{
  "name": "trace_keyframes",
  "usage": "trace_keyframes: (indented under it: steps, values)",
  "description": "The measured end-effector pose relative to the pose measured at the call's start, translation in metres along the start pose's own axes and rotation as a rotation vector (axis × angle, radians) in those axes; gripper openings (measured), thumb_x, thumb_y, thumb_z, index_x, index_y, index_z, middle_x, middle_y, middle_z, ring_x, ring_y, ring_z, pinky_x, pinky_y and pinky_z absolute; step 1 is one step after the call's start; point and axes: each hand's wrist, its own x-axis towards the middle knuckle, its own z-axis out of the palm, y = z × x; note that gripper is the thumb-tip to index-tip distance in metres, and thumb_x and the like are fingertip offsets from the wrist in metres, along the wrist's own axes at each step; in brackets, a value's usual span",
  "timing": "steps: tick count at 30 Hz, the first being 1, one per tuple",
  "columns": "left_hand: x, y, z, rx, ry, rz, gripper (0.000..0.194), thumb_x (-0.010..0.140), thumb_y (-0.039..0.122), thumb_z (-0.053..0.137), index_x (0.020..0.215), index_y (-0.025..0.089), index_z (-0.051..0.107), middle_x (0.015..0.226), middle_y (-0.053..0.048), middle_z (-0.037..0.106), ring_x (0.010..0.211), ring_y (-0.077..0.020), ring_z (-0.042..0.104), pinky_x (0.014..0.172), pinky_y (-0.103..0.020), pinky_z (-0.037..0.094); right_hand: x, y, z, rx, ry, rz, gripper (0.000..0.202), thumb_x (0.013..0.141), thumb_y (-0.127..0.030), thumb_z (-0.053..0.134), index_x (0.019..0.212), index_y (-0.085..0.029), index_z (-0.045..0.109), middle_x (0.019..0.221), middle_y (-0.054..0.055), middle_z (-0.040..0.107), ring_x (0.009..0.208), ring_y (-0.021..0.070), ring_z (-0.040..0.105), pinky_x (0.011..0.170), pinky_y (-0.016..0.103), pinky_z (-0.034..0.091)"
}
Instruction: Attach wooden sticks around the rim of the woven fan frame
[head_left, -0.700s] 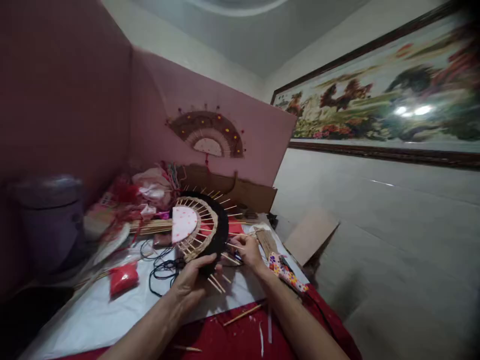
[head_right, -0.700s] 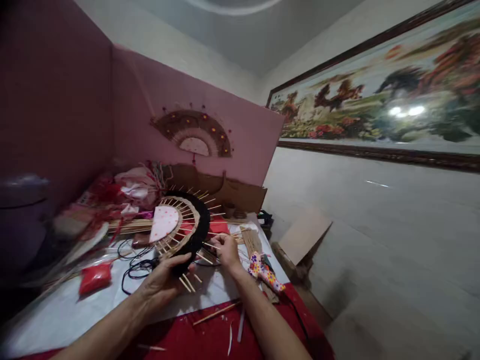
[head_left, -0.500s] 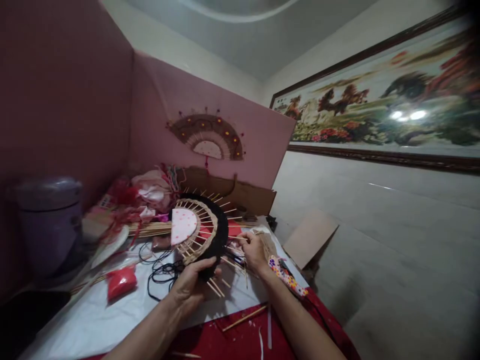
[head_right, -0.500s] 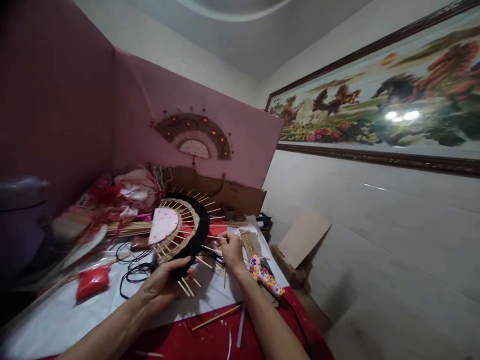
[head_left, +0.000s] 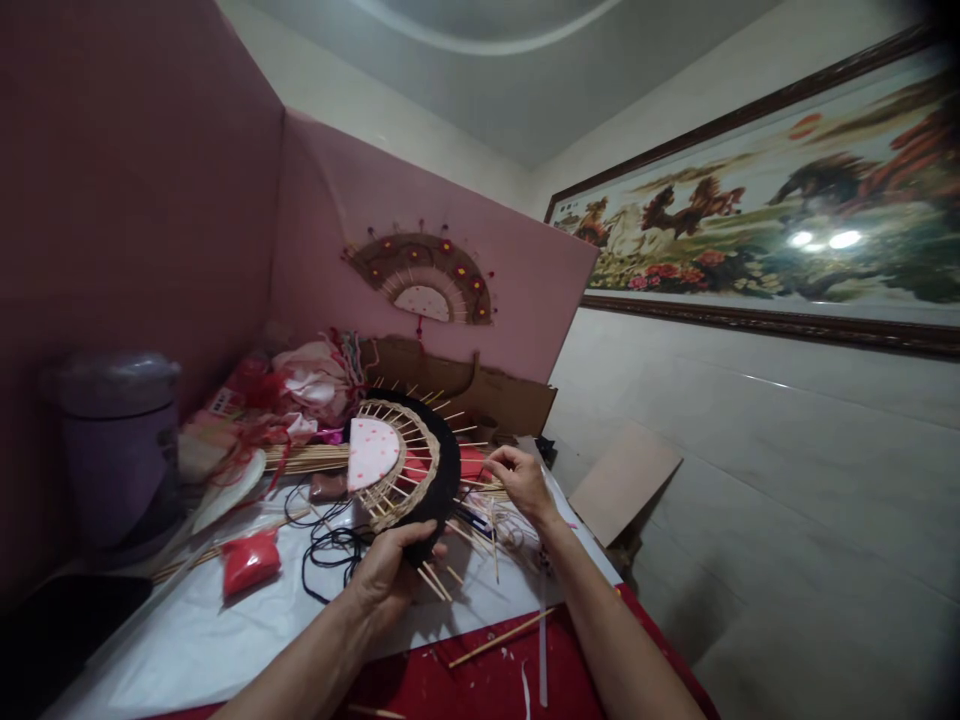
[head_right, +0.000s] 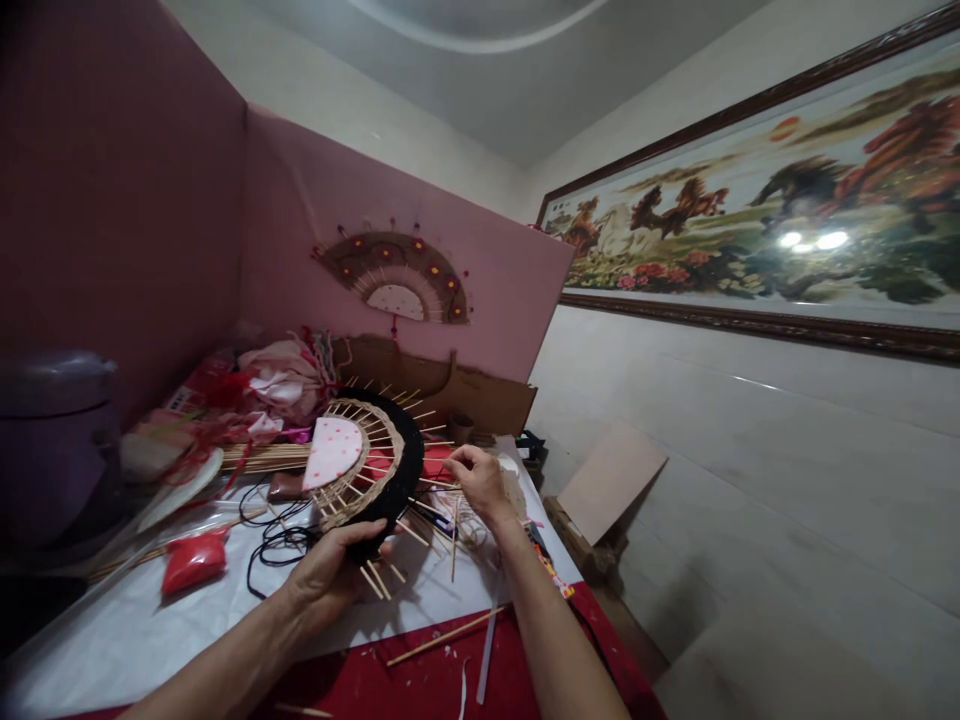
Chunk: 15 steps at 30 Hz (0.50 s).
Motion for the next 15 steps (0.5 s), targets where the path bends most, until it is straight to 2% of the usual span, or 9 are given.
trace_keyframes:
  steps: [5,15]
  values:
    - [0.000,0.000,0.001,0.025,0.009,0.014,0.016,0.068,0.008,0.059,0.084,0.007,0.060,0.074,-0.008,0.069,0.044,-0.0092,0.057,0.042,-0.019,0.045,0.010,-0.003,-0.006,-0.070,-0.032,-0.050,0.018,0.070,-0.033,0.059,0.060,-0.018,0.060,0.058,-0.001,0.058,0.055,0.0117,0.049,0.053,0.021,0.034]
    - [-0.002,-0.002,0.002,0.049,0.025,-0.017,0.017,0.068,0.009,0.058,0.085,0.007,0.061,0.070,-0.007,0.069,0.043,-0.0107,0.058,0.040,-0.021,0.045,0.018,-0.025,0.003,-0.170,-0.037,-0.090,0.016,0.073,-0.032,0.057,0.062,-0.020,0.061,0.064,0.000,0.063,0.059,0.0127,0.054,0.054,0.021,0.035]
